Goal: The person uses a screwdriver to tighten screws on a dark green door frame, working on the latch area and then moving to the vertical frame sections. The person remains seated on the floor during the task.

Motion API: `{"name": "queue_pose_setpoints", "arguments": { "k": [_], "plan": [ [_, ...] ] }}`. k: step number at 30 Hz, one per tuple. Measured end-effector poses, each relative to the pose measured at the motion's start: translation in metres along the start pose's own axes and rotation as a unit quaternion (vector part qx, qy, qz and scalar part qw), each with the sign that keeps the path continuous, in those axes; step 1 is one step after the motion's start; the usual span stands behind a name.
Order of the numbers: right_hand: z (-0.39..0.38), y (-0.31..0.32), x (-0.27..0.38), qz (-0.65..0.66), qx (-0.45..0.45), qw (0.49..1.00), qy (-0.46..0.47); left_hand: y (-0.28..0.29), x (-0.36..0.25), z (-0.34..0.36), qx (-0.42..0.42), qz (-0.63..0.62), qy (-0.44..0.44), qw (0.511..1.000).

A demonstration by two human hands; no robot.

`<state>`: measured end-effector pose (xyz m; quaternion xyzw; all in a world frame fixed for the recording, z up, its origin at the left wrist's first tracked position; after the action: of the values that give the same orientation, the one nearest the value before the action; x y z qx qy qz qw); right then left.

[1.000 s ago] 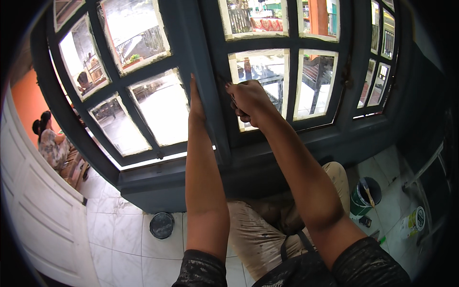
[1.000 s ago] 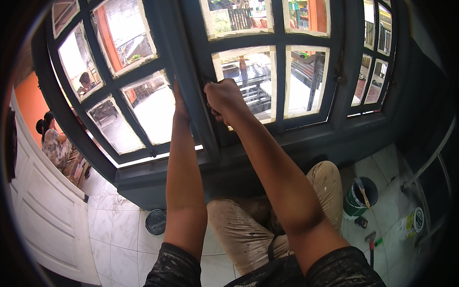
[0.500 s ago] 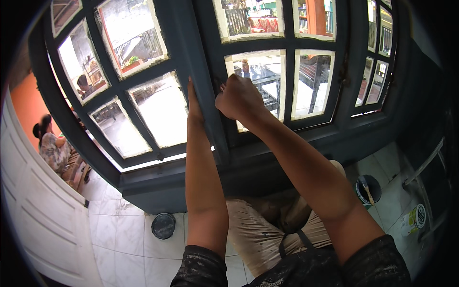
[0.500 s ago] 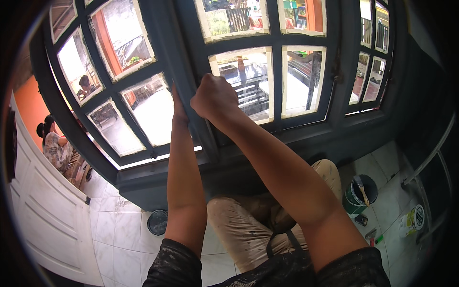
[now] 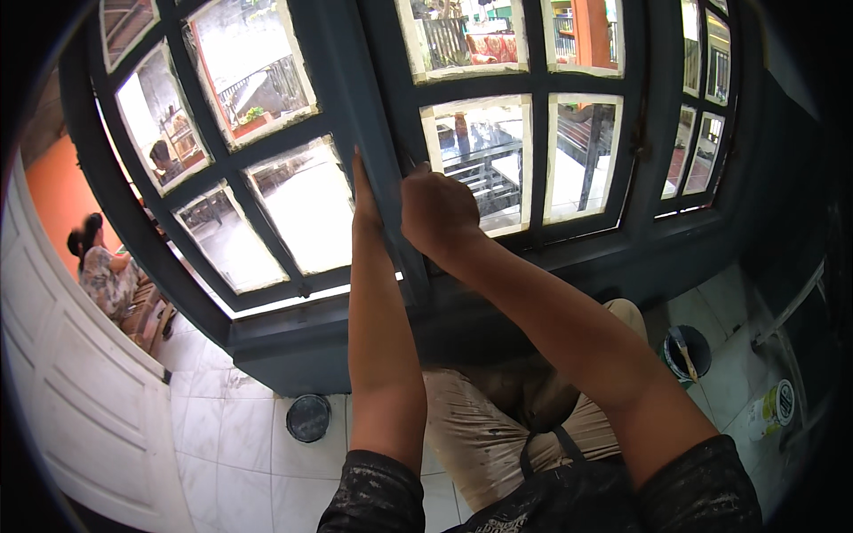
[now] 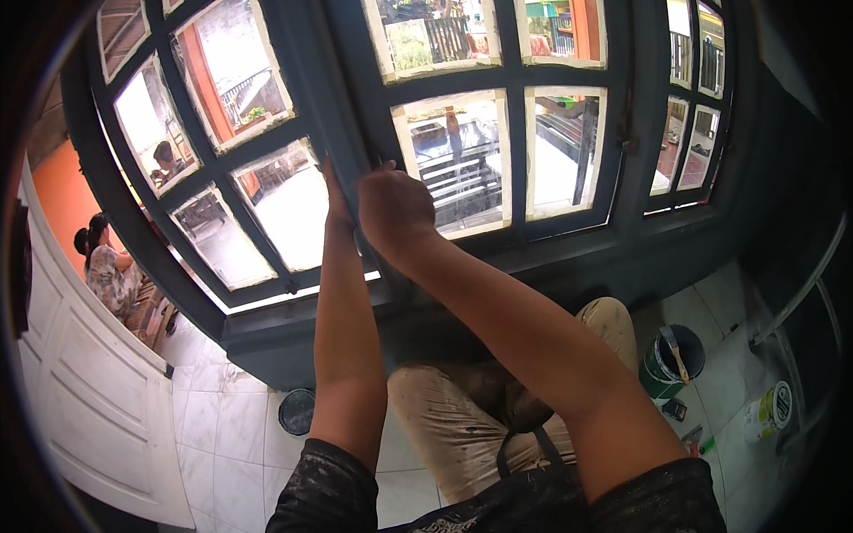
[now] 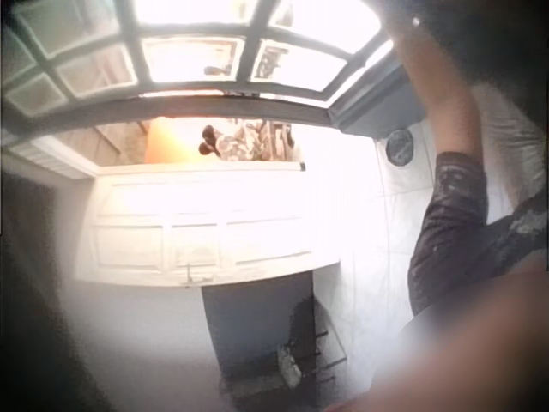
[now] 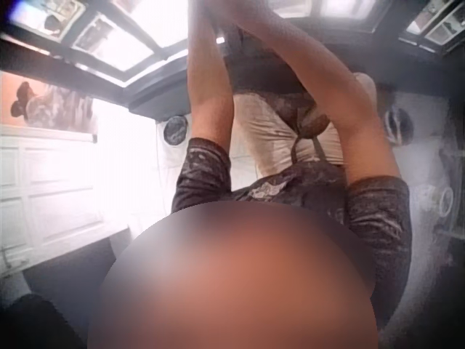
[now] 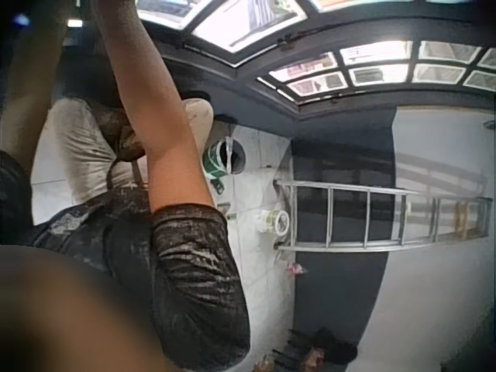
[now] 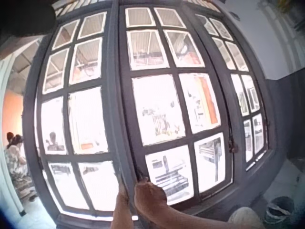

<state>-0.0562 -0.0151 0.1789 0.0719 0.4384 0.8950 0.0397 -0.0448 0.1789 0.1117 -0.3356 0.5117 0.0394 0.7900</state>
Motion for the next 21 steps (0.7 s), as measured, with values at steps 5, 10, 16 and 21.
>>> {"name": "queue_pose_setpoints", "arguments": {
  "k": [5, 10, 16, 21],
  "plan": [
    [-0.003, -0.008, -0.036, 0.223, -0.022, 0.972, -0.072, 0.011, -0.003, 0.004, 0.022, 0.016, -0.021, 0.999],
    [-0.001, -0.014, -0.052, 0.332, -0.072, 0.929, -0.145, -0.011, 0.001, -0.009, 0.006, 0.042, -0.023, 0.999],
    [-0.005, 0.009, -0.033, 0.443, -0.002, 0.866, -0.231, -0.007, -0.004, -0.013, 0.013, 0.051, -0.005, 0.999],
    [0.016, 0.008, -0.058, 0.237, -0.051, 0.962, -0.124, -0.014, 0.006, -0.002, 0.017, 0.005, -0.006, 1.0]
  ]
}}
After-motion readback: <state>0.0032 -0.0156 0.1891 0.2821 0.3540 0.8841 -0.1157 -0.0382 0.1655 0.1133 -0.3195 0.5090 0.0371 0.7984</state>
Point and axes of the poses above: each hand's wrist, its own z-axis towards the middle knuckle, its own y-axis out of the back of the hand, x = y × z, the point moved 9 cm from there along z, towards the middle knuckle, and after that the axes turned 11 degrees about y, right-handed, at the moved point
